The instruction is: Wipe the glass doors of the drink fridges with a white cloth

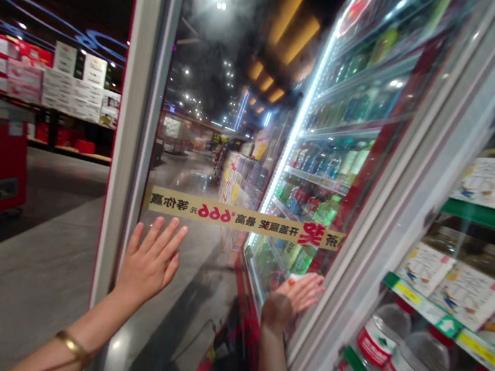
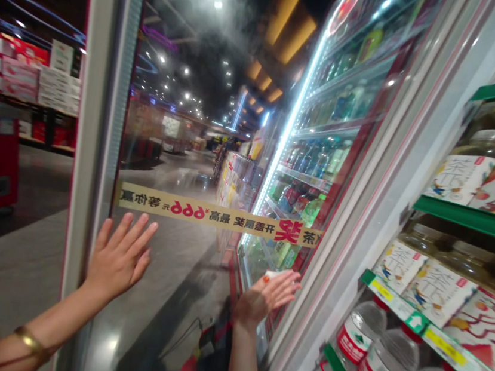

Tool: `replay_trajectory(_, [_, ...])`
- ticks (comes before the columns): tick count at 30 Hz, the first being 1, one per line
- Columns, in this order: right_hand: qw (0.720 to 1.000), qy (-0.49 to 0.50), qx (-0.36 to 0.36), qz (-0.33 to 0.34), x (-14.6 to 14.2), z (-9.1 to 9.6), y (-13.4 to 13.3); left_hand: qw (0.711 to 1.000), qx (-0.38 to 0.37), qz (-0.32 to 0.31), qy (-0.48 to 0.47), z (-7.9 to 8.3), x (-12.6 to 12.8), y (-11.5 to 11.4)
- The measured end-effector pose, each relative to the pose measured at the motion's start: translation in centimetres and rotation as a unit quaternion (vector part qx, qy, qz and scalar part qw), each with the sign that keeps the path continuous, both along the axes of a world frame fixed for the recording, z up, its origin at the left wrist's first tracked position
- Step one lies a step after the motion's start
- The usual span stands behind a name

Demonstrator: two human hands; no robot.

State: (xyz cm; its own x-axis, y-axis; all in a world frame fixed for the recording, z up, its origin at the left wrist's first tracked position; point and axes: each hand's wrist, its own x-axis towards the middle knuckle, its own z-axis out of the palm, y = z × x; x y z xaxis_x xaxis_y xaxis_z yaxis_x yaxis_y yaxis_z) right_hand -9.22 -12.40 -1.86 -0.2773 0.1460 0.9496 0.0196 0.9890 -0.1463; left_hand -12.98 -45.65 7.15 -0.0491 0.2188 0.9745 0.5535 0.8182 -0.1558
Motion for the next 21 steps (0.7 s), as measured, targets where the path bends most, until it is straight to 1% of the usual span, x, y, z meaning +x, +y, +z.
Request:
replay_trajectory(1, [1.0, -0.001, 0.021, 0.01, -0.3, 1.2, -0.4, 1.0, 0.001, -0.004, 0.002, 0.0, -0.1, 0.0])
replay_trajectory(2, [0.998, -0.005, 0.052, 0.027, -0.3, 2.1, -1.1, 1.0, 0.002, -0.006, 0.003, -0.1, -0.1, 0.0])
replay_trajectory(4, [0.99, -0.022, 0.12, 0.066, 0.7, 3.3, -1.9, 1.0, 0.007, -0.01, 0.009, -0.2, -0.2, 0.0])
replay_trajectory(5, [0.986, -0.026, 0.146, 0.08, 1.3, 4.0, -1.5, 1.0, 0.01, -0.012, 0.011, -0.3, -0.3, 0.1])
replay_trajectory(6, [0.984, -0.021, 0.158, 0.083, 2.0, 5.1, -0.6, 1.0, 0.012, -0.013, 0.012, -0.4, -0.4, 0.1])
replay_trajectory(7, [0.986, -0.006, 0.153, 0.073, 2.4, 6.7, 0.7, 1.0, 0.013, -0.014, 0.011, -0.4, -0.5, 0.1])
replay_trajectory(8, [0.99, 0.019, 0.132, 0.054, 2.6, 8.6, 2.1, 1.0, 0.012, -0.016, 0.011, -0.5, -0.6, 0.2])
replay_trajectory(10, [0.995, 0.074, 0.068, 0.009, 2.1, 13.0, 4.2, 1.0, 0.01, -0.018, 0.014, -0.6, -0.7, 0.2])
replay_trajectory(11, [0.995, 0.094, 0.043, -0.007, 1.6, 15.0, 4.3, 1.0, 0.012, -0.018, 0.016, -0.6, -0.7, 0.2])
replay_trajectory(12, [0.994, 0.1, 0.035, -0.011, 1.0, 16.5, 3.8, 1.0, 0.014, -0.018, 0.018, -0.6, -0.7, 0.2])
replay_trajectory(13, [0.994, 0.092, 0.056, 0.0, 0.4, 17.4, 2.5, 1.0, 0.015, -0.017, 0.019, -0.6, -0.7, 0.2])
replay_trajectory(14, [0.992, 0.072, 0.102, 0.025, 0.1, 17.7, 0.9, 1.0, 0.014, -0.016, 0.019, -0.6, -0.7, 0.2])
replay_trajectory(15, [0.983, 0.046, 0.166, 0.058, 0.1, 17.5, -0.8, 1.0, 0.014, -0.013, 0.019, -0.6, -0.8, 0.2])
replay_trajectory(17, [0.946, 0.0, 0.299, 0.126, 0.7, 16.4, -3.2, 1.0, 0.015, -0.006, 0.023, -0.7, -0.8, 0.2])
replay_trajectory(18, [0.929, -0.01, 0.341, 0.146, 1.1, 16.2, -3.5, 1.0, 0.018, -0.003, 0.024, -0.7, -0.9, 0.3])
replay_trajectory(19, [0.923, -0.007, 0.353, 0.149, 1.5, 16.4, -3.1, 0.999, 0.02, 0.0, 0.026, -0.8, -1.0, 0.3])
replay_trajectory(20, [0.931, 0.007, 0.338, 0.137, 1.8, 17.3, -2.1, 0.999, 0.022, 0.001, 0.026, -0.8, -1.1, 0.4])
replay_trajectory(21, [0.946, 0.028, 0.301, 0.115, 1.8, 18.8, -0.8, 0.999, 0.022, 0.001, 0.026, -0.8, -1.1, 0.4])
